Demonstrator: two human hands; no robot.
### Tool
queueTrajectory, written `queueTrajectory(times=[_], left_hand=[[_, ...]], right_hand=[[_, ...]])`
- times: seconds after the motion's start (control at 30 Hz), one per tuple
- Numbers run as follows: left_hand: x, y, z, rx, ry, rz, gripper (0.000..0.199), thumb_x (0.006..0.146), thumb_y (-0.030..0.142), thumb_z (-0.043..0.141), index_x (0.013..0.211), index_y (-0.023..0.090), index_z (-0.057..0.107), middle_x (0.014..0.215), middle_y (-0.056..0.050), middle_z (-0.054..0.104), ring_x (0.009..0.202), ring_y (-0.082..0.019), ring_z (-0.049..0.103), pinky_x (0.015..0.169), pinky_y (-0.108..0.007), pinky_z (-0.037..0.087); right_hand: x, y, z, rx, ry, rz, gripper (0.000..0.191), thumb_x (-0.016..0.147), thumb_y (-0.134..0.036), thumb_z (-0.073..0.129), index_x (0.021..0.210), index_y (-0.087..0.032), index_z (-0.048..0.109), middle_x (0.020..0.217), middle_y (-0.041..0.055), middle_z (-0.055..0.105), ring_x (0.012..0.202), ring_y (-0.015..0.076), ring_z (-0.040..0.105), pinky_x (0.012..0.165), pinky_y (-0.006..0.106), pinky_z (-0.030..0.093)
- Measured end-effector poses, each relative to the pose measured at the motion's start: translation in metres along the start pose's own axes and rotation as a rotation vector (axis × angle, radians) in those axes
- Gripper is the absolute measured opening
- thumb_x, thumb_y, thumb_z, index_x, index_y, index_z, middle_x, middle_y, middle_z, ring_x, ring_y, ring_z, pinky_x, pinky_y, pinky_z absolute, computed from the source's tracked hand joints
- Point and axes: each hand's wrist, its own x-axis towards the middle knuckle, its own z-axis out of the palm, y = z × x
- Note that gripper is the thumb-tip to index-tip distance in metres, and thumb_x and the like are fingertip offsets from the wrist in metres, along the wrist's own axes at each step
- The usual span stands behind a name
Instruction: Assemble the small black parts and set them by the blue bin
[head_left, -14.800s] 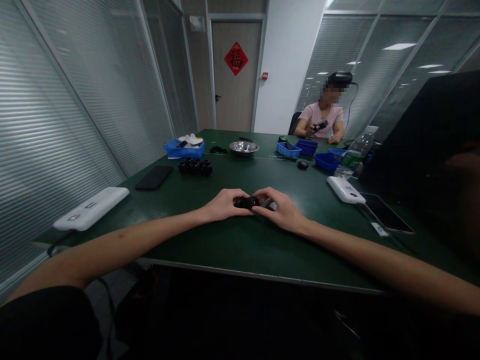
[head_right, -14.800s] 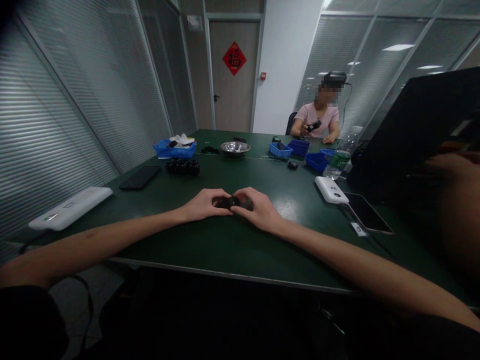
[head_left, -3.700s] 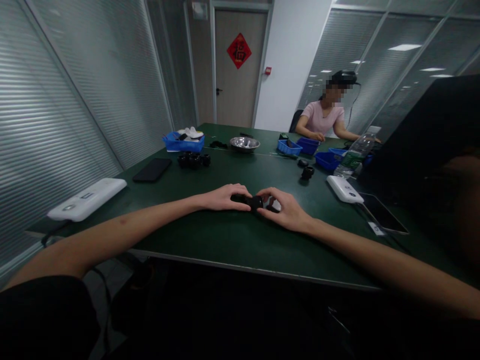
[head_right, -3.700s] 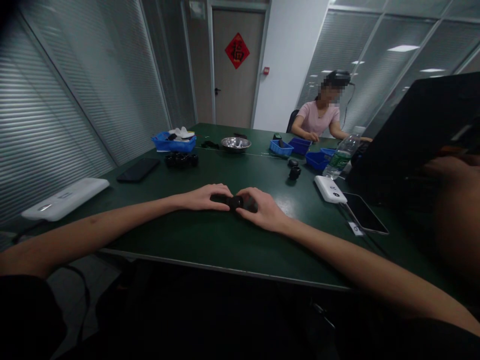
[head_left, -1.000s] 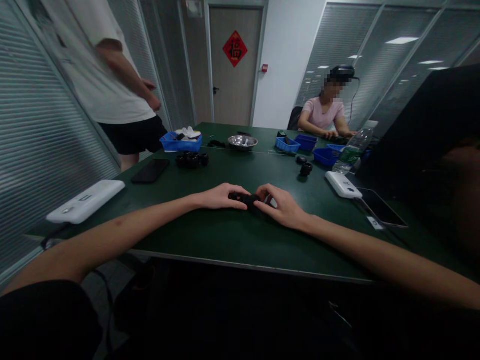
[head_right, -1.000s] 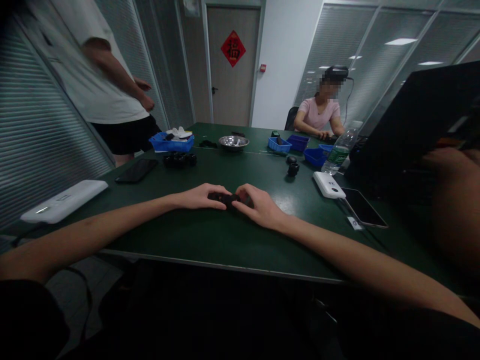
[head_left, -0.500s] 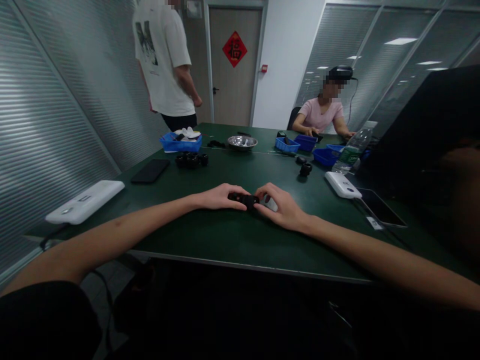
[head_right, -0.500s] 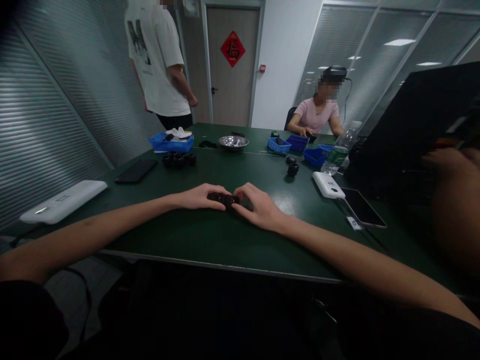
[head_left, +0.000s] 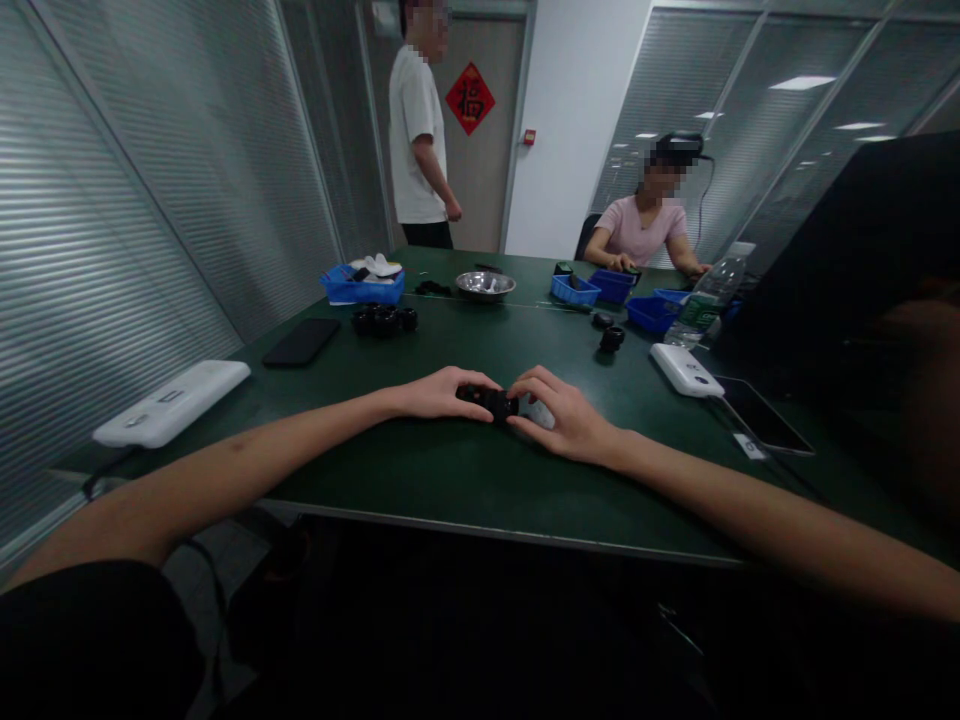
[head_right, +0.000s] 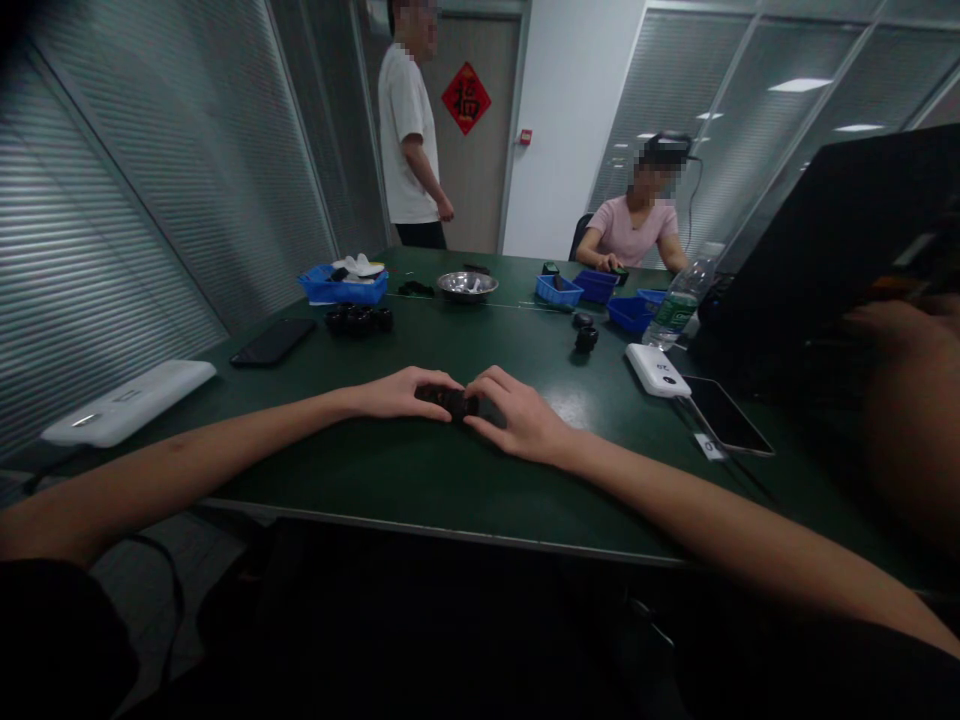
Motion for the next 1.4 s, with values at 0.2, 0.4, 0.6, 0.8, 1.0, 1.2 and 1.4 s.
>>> queueTrajectory(times=[0.2, 0.4, 0.6, 0.8, 1.0, 1.2, 1.4], left_hand=[[0.000, 0.004, -0.001, -0.010, 0.000, -0.017, 0.052, 0.088, 0.046, 0.073, 0.132, 0.019, 0.065, 0.121, -0.008, 0.068, 0.107, -0.022, 0.061, 0.091, -0.033, 0.044], [-0.001, 0.004, -0.001, -0.004, -0.013, -0.012, 0.054, 0.087, 0.046, 0.075, 0.134, 0.022, 0.064, 0.124, -0.008, 0.067, 0.110, -0.023, 0.061, 0.092, -0.033, 0.044], [-0.001, 0.003, 0.000, -0.009, -0.002, -0.019, 0.052, 0.088, 0.046, 0.074, 0.134, 0.022, 0.064, 0.121, -0.008, 0.068, 0.108, -0.023, 0.061, 0.091, -0.034, 0.044], [-0.001, 0.002, -0.002, -0.006, -0.011, -0.008, 0.053, 0.088, 0.044, 0.074, 0.136, 0.023, 0.063, 0.126, -0.008, 0.066, 0.111, -0.023, 0.061, 0.092, -0.035, 0.045], [0.000, 0.003, 0.000, -0.011, 0.000, -0.010, 0.053, 0.086, 0.044, 0.077, 0.133, 0.022, 0.065, 0.122, -0.007, 0.068, 0.109, -0.023, 0.062, 0.092, -0.035, 0.045], [0.000, 0.002, 0.000, -0.022, -0.004, -0.016, 0.051, 0.088, 0.043, 0.075, 0.133, 0.023, 0.065, 0.123, -0.007, 0.068, 0.108, -0.023, 0.062, 0.092, -0.035, 0.045], [0.000, 0.003, 0.001, -0.016, 0.015, -0.026, 0.051, 0.084, 0.046, 0.078, 0.128, 0.021, 0.067, 0.116, -0.006, 0.068, 0.104, -0.022, 0.061, 0.089, -0.033, 0.044]], right_hand=[[0.000, 0.001, 0.001, -0.017, 0.055, 0.115, 0.025, 0.100, -0.040, 0.060, 0.116, -0.021, 0.056, 0.107, 0.0090, 0.063, 0.093, 0.0239, 0.063, 0.081, 0.040, 0.054], [-0.001, 0.001, 0.001, -0.067, -0.012, 0.056, 0.024, 0.100, -0.041, 0.060, 0.115, -0.022, 0.057, 0.107, 0.0096, 0.065, 0.093, 0.0250, 0.063, 0.079, 0.041, 0.055], [-0.001, -0.002, -0.002, -0.042, 0.033, 0.014, 0.028, 0.098, -0.036, 0.061, 0.121, -0.022, 0.055, 0.115, 0.0117, 0.062, 0.103, 0.0270, 0.062, 0.087, 0.044, 0.055], [0.001, -0.003, -0.001, -0.184, -0.050, 0.116, 0.026, 0.101, -0.044, 0.055, 0.111, -0.020, 0.057, 0.099, 0.0096, 0.066, 0.085, 0.0250, 0.063, 0.074, 0.041, 0.053], [0.001, -0.009, -0.003, -0.135, -0.070, -0.080, 0.027, 0.098, -0.035, 0.060, 0.122, -0.023, 0.055, 0.116, 0.0128, 0.063, 0.102, 0.0283, 0.062, 0.085, 0.045, 0.056], [0.000, -0.005, 0.000, -0.166, -0.034, 0.107, 0.031, 0.100, -0.046, 0.057, 0.118, -0.021, 0.054, 0.104, 0.0093, 0.066, 0.088, 0.0247, 0.064, 0.076, 0.041, 0.055], [-0.001, -0.003, 0.002, -0.148, -0.034, 0.033, 0.032, 0.096, -0.041, 0.065, 0.121, -0.023, 0.055, 0.112, 0.0106, 0.063, 0.096, 0.0265, 0.063, 0.080, 0.042, 0.055]])
